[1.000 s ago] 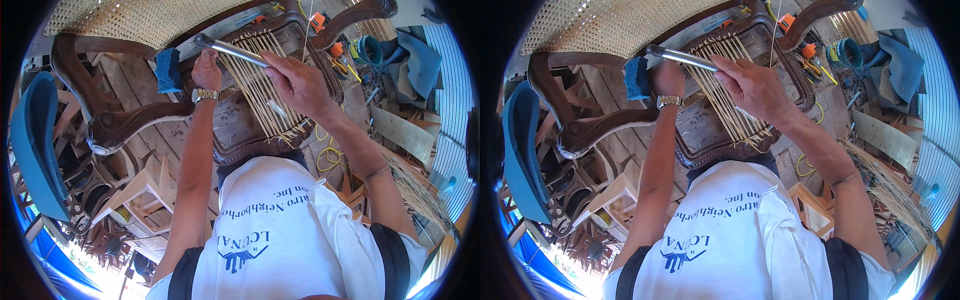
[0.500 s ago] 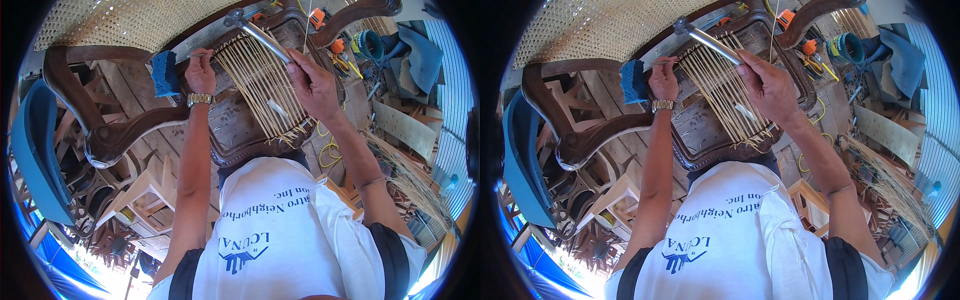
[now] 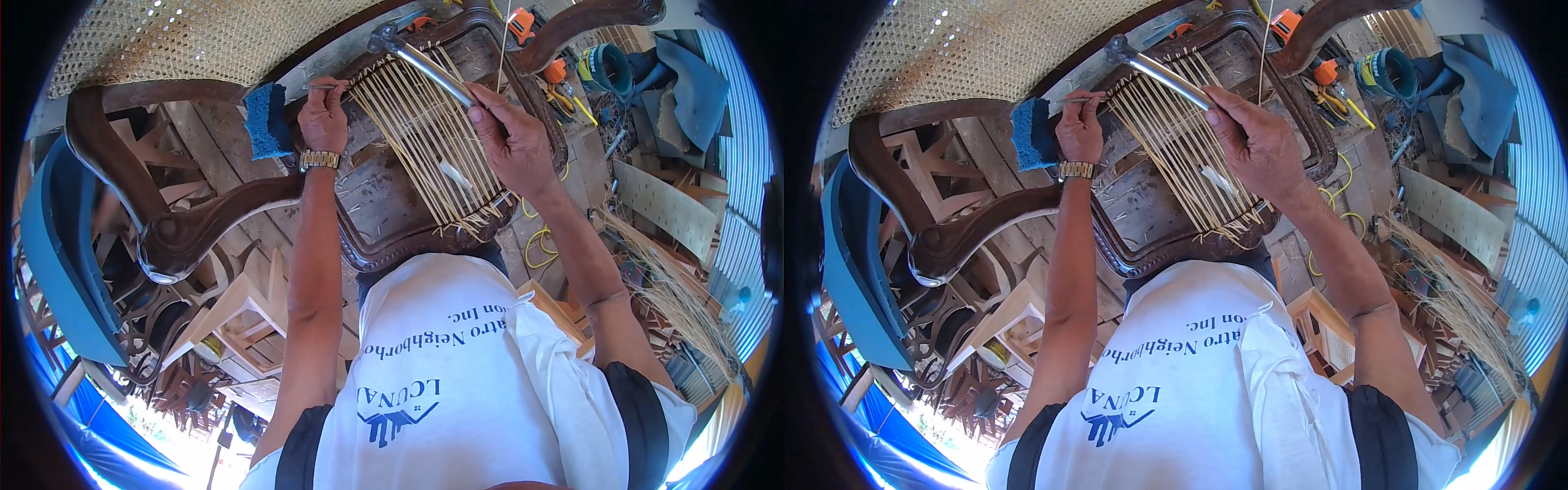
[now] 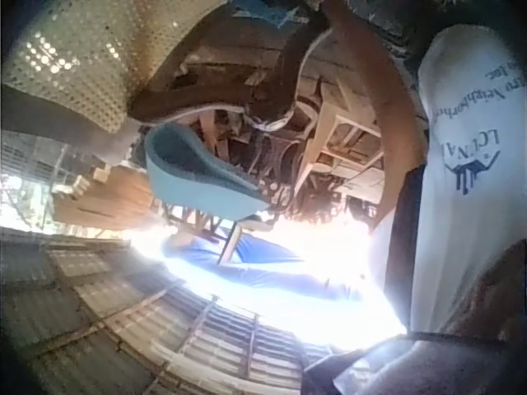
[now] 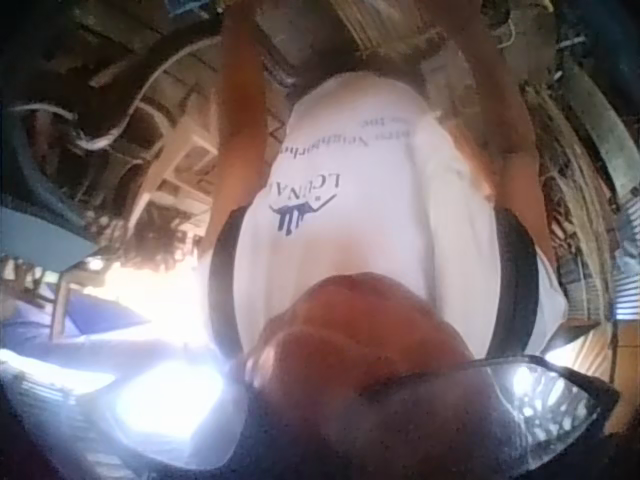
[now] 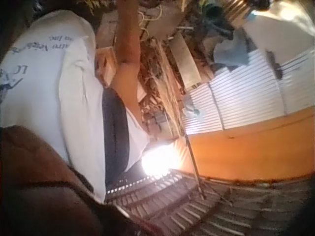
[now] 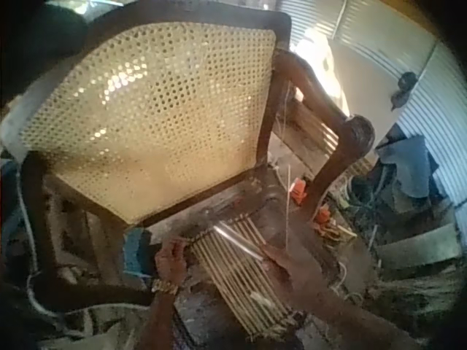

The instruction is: Installing webbing onto a chair frame using a pneumatic stapler and a hammer.

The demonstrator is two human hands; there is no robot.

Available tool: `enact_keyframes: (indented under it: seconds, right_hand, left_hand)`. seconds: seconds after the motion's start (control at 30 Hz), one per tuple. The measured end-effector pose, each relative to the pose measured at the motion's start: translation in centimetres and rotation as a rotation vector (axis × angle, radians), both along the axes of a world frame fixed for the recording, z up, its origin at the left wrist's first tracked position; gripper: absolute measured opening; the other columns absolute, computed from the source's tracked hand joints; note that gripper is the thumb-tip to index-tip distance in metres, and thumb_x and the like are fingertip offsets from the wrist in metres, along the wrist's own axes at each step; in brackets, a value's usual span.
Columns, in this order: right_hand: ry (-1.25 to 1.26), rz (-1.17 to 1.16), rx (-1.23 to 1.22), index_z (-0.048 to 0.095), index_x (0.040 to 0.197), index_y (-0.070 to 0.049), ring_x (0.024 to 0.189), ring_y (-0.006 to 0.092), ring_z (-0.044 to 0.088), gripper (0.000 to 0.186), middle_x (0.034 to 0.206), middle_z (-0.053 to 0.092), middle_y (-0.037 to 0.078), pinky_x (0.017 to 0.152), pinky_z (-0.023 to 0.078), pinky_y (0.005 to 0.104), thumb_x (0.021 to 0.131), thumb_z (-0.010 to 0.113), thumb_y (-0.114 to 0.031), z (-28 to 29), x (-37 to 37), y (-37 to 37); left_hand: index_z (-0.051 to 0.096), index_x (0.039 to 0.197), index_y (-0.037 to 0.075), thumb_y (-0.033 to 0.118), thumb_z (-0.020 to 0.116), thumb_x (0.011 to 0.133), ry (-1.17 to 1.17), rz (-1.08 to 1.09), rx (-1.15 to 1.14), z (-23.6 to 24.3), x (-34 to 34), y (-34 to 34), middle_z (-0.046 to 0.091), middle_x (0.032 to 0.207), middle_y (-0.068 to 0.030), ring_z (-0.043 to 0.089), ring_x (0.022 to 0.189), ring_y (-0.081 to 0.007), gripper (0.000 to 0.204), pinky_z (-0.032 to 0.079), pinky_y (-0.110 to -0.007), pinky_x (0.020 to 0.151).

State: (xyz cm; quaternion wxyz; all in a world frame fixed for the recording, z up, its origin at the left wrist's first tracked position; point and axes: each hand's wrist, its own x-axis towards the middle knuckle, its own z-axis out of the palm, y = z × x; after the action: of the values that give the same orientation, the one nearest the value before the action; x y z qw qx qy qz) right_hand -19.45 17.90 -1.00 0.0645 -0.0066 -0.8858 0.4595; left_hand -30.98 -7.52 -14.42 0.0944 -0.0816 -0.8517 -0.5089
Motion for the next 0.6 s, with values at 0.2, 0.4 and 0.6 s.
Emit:
enact_keyframes:
  seconds: [0.2,0.4,0.6]
  right_hand:
    - [0.105,0.007,-0.008,0.064,0.127,-0.006,0.058,0.0113,0.059,0.032,0.084,0.071,0.012,0.053,0.048,0.0275,0.097,0.066,-0.017,-1.0,-0.3,-0.2]
    - [0.082,0.010,-0.027,0.065,0.126,-0.006,0.058,0.0115,0.059,0.031,0.084,0.071,0.012,0.053,0.048,0.0275,0.097,0.066,-0.017,-0.9,-0.4,-0.3]
    - [0.102,0.010,-0.028,0.065,0.125,-0.006,0.058,0.0123,0.059,0.030,0.084,0.070,0.012,0.053,0.049,0.0284,0.097,0.066,-0.017,-1.1,-0.4,-0.3]
  left_hand:
    - [0.062,0.100,0.013,0.010,0.062,0.096,0.096,-0.008,-0.138,0.0,0.0,0.2,0.074,0.088,-0.0058,0.072,0.078,-0.0284,0.005,0.054,-0.036,0.065]
    - [0.062,0.100,0.014,0.009,0.062,0.094,0.028,0.011,-0.095,0.2,-0.1,0.2,0.073,0.088,-0.0077,0.071,0.079,-0.0312,0.008,0.055,-0.038,0.065]
    - [0.061,0.101,0.017,0.007,0.061,0.093,0.118,-0.037,-0.276,0.1,-0.6,0.4,0.069,0.082,-0.0097,0.068,0.075,-0.0335,0.012,0.053,-0.043,0.062]
